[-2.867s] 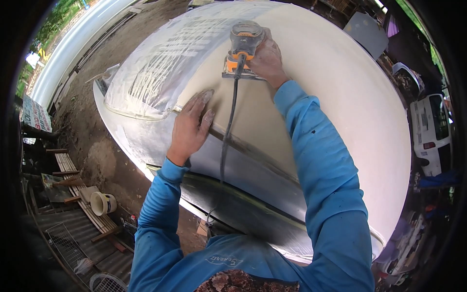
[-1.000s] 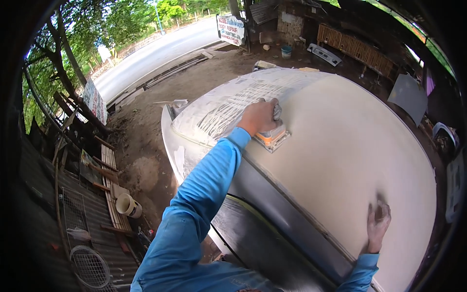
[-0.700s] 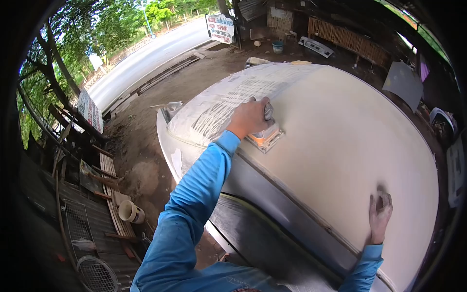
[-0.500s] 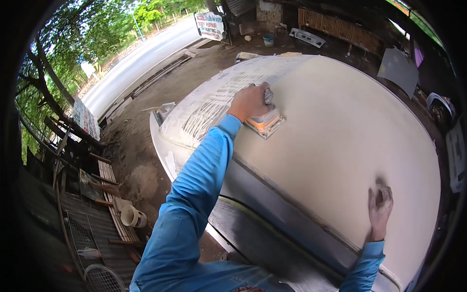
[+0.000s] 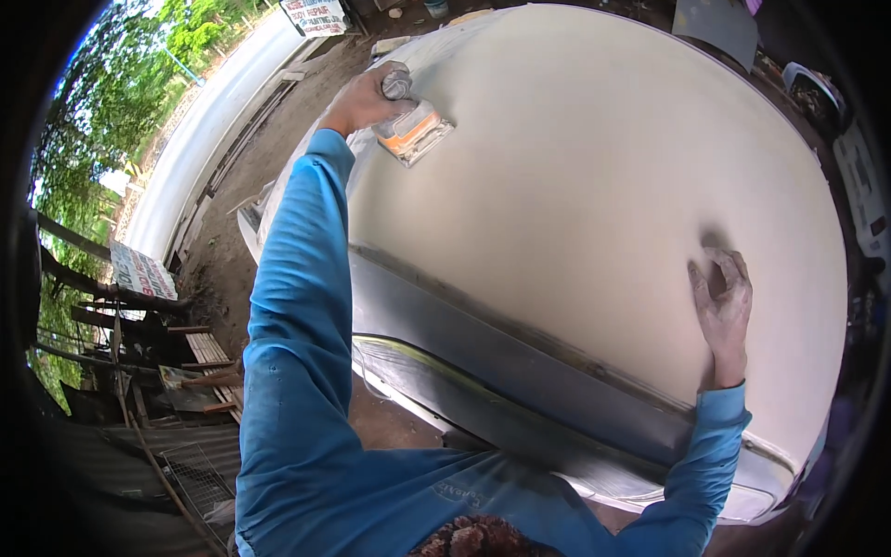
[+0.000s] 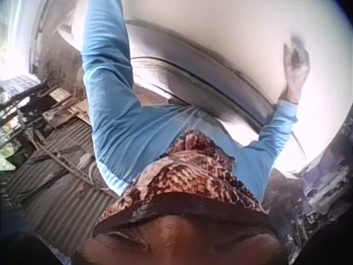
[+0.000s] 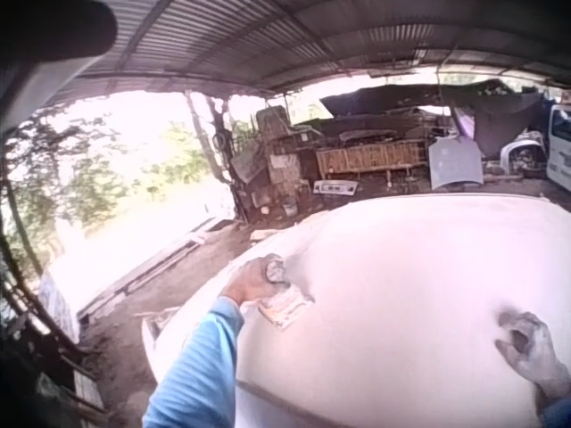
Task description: The person is sanding the roof of a car using an electric sander.
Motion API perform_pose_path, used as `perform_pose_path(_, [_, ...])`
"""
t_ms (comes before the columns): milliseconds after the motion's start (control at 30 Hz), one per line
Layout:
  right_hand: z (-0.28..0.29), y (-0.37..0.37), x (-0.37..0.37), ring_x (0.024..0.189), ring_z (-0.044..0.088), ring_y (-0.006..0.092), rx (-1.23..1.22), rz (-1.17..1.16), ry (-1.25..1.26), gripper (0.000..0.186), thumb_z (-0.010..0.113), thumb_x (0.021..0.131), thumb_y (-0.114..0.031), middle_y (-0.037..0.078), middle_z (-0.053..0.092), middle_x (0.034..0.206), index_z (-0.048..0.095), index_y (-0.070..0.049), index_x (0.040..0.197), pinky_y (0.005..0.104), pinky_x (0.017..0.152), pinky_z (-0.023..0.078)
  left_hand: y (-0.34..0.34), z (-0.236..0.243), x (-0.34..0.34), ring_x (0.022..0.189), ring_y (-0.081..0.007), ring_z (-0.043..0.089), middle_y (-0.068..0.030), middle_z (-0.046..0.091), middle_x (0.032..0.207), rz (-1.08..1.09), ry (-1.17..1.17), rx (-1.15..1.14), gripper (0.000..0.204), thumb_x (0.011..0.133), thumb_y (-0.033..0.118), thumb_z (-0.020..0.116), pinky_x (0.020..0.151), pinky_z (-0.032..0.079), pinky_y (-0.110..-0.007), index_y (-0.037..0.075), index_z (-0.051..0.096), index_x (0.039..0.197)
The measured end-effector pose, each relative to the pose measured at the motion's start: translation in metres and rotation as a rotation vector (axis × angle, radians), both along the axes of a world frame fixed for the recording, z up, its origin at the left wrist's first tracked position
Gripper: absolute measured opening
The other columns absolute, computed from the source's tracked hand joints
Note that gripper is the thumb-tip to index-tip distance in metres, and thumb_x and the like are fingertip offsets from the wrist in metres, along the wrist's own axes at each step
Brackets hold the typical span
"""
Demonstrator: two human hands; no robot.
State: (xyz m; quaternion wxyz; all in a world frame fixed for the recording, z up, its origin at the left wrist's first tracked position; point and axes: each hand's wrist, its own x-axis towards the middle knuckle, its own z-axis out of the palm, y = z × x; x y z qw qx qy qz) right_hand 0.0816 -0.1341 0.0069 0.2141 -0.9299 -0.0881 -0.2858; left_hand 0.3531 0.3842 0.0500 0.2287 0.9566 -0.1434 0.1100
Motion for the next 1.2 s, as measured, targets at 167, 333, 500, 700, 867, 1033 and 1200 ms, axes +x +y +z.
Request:
perform_pose_path(167, [0.001, 0.0, -0.002, 0.099, 0.063, 0.0331, 0.079, 0.01, 0.03, 0.026, 0.077, 0.082, -0.003, 0.017, 0.067, 0.103, 0.066, 0.002, 0.105, 0.0394, 0.089, 0.051, 0.005, 0.006, -0.039, 0.103, -0.0353, 0.068, -0.0153, 0.073, 0.11, -0.05, 0.009, 0.017, 0.07, 0.068, 0.043, 0.08, 0.091, 0.052, -0.042, 0.018, 0.061, 0.131])
perform_pose_path(333, [0.003, 0.007, -0.007, 0.097, 0.063, 0.0323, 0.084, -0.036, 0.076, 0.026, 0.075, 0.082, -0.004, 0.017, 0.065, 0.101, 0.066, 0.002, 0.106, 0.0389, 0.089, 0.05, 0.002, 0.015, -0.101, 0.101, -0.0205, 0.065, -0.0094, 0.07, 0.111, -0.213, 0.059, -0.069, 0.06, 0.075, 0.018, 0.084, 0.094, 0.049, -0.034, 0.007, 0.06, 0.128])
perform_pose_path(500, [0.006, 0.005, -0.007, 0.099, 0.062, 0.0319, 0.071, -0.058, 0.107, 0.028, 0.075, 0.082, -0.007, 0.017, 0.064, 0.104, 0.066, 0.002, 0.107, 0.0395, 0.091, 0.049, -0.004, 0.01, -0.105, 0.1, -0.0173, 0.064, -0.0068, 0.069, 0.11, -0.297, 0.064, -0.099, 0.059, 0.076, 0.016, 0.084, 0.093, 0.049, -0.033, 0.008, 0.058, 0.129])
perform_pose_path(700, [0.003, 0.001, -0.007, 0.102, 0.061, 0.0321, 0.082, -0.076, 0.103, 0.03, 0.075, 0.081, -0.006, 0.017, 0.064, 0.107, 0.066, 0.002, 0.109, 0.0384, 0.093, 0.049, -0.02, 0.012, -0.037, 0.096, -0.027, 0.07, -0.0133, 0.073, 0.105, -0.3, 0.043, -0.13, 0.06, 0.073, 0.026, 0.083, 0.087, 0.053, -0.037, 0.008, 0.063, 0.126])
perform_pose_path(867, [0.002, 0.001, -0.005, 0.103, 0.061, 0.0317, 0.082, -0.079, 0.145, 0.031, 0.075, 0.081, -0.006, 0.017, 0.064, 0.108, 0.066, 0.002, 0.11, 0.0382, 0.094, 0.049, -0.01, 0.0, 0.036, 0.101, -0.0328, 0.069, -0.0166, 0.072, 0.111, -0.126, -0.005, 0.053, 0.063, 0.073, 0.041, 0.081, 0.089, 0.052, -0.041, 0.006, 0.063, 0.123])
perform_pose_path(1033, [0.005, 0.002, -0.006, 0.103, 0.062, 0.0317, 0.085, -0.087, 0.154, 0.031, 0.076, 0.081, -0.005, 0.017, 0.064, 0.107, 0.066, 0.002, 0.11, 0.0382, 0.093, 0.049, 0.004, -0.008, 0.056, 0.106, -0.0322, 0.069, -0.0198, 0.071, 0.112, -0.022, 0.081, -0.065, 0.068, 0.074, 0.044, 0.081, 0.092, 0.052, -0.039, 0.002, 0.062, 0.124])
perform_pose_path(1200, [0.004, -0.001, -0.006, 0.103, 0.061, 0.0325, 0.073, -0.064, 0.146, 0.031, 0.076, 0.082, -0.007, 0.017, 0.064, 0.107, 0.066, 0.002, 0.11, 0.0389, 0.092, 0.049, -0.022, 0.017, 0.008, 0.091, -0.0234, 0.067, -0.0158, 0.068, 0.103, 0.106, 0.208, 0.05, 0.051, 0.081, 0.032, 0.075, 0.081, 0.053, -0.037, -0.005, 0.064, 0.114])
